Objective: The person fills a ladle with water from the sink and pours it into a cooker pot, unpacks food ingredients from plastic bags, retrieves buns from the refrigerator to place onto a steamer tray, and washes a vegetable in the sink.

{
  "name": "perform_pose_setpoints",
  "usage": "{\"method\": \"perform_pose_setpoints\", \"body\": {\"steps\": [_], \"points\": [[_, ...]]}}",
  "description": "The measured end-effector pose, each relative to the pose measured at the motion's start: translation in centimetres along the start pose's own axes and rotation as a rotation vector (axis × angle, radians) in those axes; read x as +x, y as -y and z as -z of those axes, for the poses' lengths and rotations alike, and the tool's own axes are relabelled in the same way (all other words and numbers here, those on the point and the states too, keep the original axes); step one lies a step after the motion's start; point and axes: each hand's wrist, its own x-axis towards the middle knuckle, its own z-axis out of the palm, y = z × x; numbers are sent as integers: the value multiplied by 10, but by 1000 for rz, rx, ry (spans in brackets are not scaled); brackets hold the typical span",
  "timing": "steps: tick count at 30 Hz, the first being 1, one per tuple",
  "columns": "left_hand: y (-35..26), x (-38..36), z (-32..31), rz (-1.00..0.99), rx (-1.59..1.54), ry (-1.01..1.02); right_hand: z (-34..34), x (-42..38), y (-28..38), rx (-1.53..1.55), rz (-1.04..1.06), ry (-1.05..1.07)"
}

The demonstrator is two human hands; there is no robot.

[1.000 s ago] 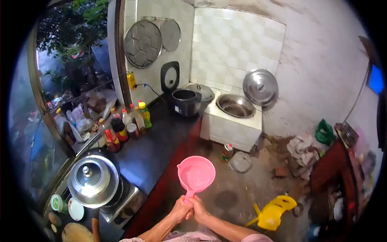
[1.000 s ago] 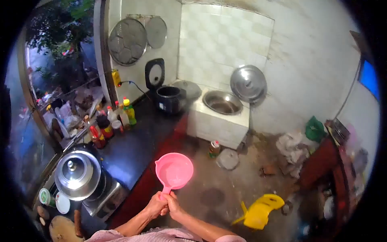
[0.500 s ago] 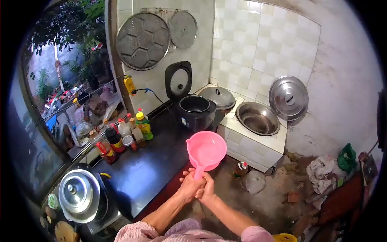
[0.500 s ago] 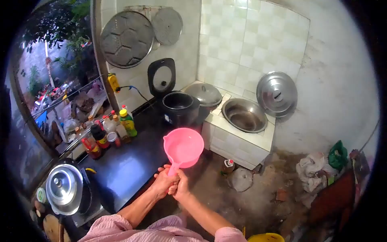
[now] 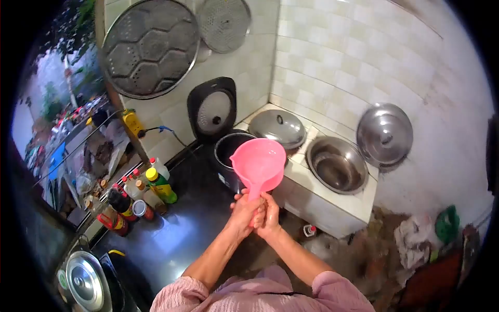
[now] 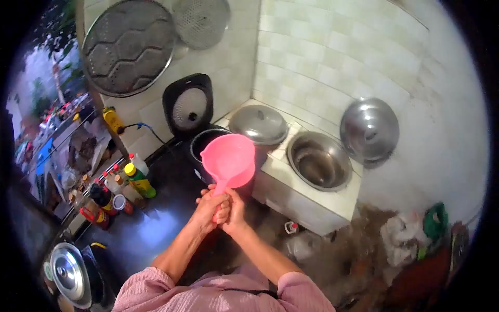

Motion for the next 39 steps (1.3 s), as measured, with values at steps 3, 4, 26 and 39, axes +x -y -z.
{"method": "perform_pose_setpoints", "body": {"steps": [3,4,26,39], "points": [[2,47,4,47,-163,42,8,38,19,1,9,20],[2,59,1,51,-227,46,8,49,29,-11,-11,-62],[35,204,-5,32,-783,76,90,157,128,-332,-142,-351],[62,229,2,-16,-1116,217,89,164,151,-701,-186,-293]]}}
